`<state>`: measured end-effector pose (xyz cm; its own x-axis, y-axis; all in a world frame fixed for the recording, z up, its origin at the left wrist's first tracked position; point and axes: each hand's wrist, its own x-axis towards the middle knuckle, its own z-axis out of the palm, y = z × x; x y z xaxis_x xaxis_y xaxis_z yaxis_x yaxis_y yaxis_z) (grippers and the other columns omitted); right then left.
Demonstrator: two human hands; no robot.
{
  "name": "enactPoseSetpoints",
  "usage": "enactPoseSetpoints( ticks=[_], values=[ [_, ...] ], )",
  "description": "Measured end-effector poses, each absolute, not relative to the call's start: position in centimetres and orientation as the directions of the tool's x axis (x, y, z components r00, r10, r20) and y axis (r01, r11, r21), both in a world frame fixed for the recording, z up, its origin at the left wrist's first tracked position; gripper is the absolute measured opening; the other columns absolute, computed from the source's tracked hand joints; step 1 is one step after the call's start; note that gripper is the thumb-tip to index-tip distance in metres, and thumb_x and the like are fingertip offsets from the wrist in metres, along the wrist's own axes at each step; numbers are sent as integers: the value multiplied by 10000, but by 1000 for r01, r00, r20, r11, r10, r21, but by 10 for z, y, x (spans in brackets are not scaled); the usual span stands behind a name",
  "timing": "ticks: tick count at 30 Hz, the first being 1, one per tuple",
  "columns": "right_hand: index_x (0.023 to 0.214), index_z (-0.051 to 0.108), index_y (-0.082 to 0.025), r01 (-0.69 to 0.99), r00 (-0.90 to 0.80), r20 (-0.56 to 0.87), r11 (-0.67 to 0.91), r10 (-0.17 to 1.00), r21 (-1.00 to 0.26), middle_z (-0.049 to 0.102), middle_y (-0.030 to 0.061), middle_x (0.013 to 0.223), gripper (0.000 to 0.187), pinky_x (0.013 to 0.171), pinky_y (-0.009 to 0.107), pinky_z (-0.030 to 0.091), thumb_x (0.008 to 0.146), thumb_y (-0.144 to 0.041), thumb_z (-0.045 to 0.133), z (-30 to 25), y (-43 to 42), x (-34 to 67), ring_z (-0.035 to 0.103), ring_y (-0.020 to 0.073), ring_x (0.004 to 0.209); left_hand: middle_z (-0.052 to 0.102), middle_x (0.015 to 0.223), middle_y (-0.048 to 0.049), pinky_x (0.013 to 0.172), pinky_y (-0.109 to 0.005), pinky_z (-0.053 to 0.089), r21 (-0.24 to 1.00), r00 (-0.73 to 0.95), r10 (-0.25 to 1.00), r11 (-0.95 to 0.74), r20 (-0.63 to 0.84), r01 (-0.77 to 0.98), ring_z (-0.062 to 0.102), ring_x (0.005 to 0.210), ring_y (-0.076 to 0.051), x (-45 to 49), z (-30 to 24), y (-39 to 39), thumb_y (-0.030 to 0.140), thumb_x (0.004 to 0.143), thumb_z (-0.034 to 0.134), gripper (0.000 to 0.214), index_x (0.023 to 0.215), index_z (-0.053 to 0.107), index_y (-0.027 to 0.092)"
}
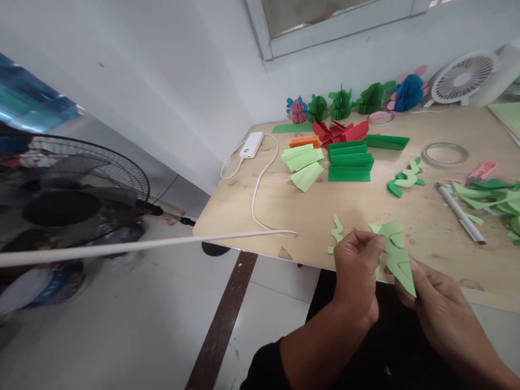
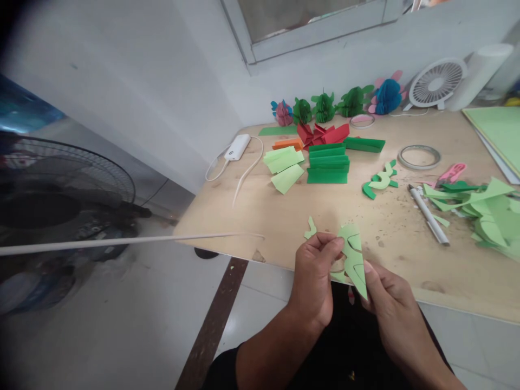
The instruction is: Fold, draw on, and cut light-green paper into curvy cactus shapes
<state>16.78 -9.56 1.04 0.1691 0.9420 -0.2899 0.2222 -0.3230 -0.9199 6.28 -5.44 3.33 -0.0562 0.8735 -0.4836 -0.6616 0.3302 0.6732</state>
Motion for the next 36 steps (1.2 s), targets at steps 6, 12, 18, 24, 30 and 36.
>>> enactPoseSetpoints(
  ticks=[6, 12, 18, 24, 30, 36],
  values=[
    [506, 403, -235, 155, 144, -337, -358, 930, -921, 349, -33, 509, 613, 424, 264, 280, 805, -757, 523, 9, -96, 165, 294, 107, 475, 527, 608, 30, 664, -249, 383, 601, -24, 850, 352, -527, -717, 458, 601, -90, 65, 37, -60, 283, 593, 806, 256, 647, 584, 170],
    [497, 416, -231, 174, 132, -315, -335, 940, -926, 353, -31, 498, 569, 421, 258, 258, 783, -692, 587, 12, -95, 166, 302, 104, 467, 555, 615, 13, 648, -252, 397, 533, -4, 825, 361, -565, -765, 491, 595, -98, 67, 40, -63, 292, 566, 846, 302, 648, 584, 166],
    [505, 410, -232, 161, 135, -290, -309, 948, -937, 346, -33, 499, 543, 415, 258, 242, 812, -648, 574, 8, -98, 166, 296, 105, 466, 512, 576, 28, 594, -238, 341, 506, 42, 822, 388, -568, -770, 439, 537, -86, 68, 40, -64, 323, 580, 852, 335, 658, 562, 173],
    [516, 423, -228, 143, 183, -292, -319, 939, -937, 341, -40, 490, 500, 399, 255, 210, 805, -589, 615, 0, -101, 167, 281, 98, 458, 507, 586, 30, 600, -244, 344, 504, 26, 826, 368, -563, -781, 425, 554, -91, 69, 40, -65, 329, 570, 859, 340, 667, 571, 175],
    [481, 411, -228, 161, 158, -290, -315, 944, -935, 340, -36, 485, 567, 404, 249, 250, 761, -678, 614, 11, -96, 165, 288, 98, 462, 482, 586, 39, 637, -251, 349, 523, 24, 830, 374, -558, -766, 437, 580, -98, 68, 40, -65, 341, 575, 864, 348, 670, 573, 176],
    [480, 396, -232, 159, 148, -309, -331, 940, -930, 337, -34, 488, 607, 413, 247, 287, 772, -735, 565, 12, -95, 163, 303, 103, 469, 501, 593, 34, 647, -251, 358, 525, 31, 838, 370, -545, -766, 452, 585, -96, 68, 36, -65, 307, 598, 833, 303, 679, 575, 170]
  ],
)
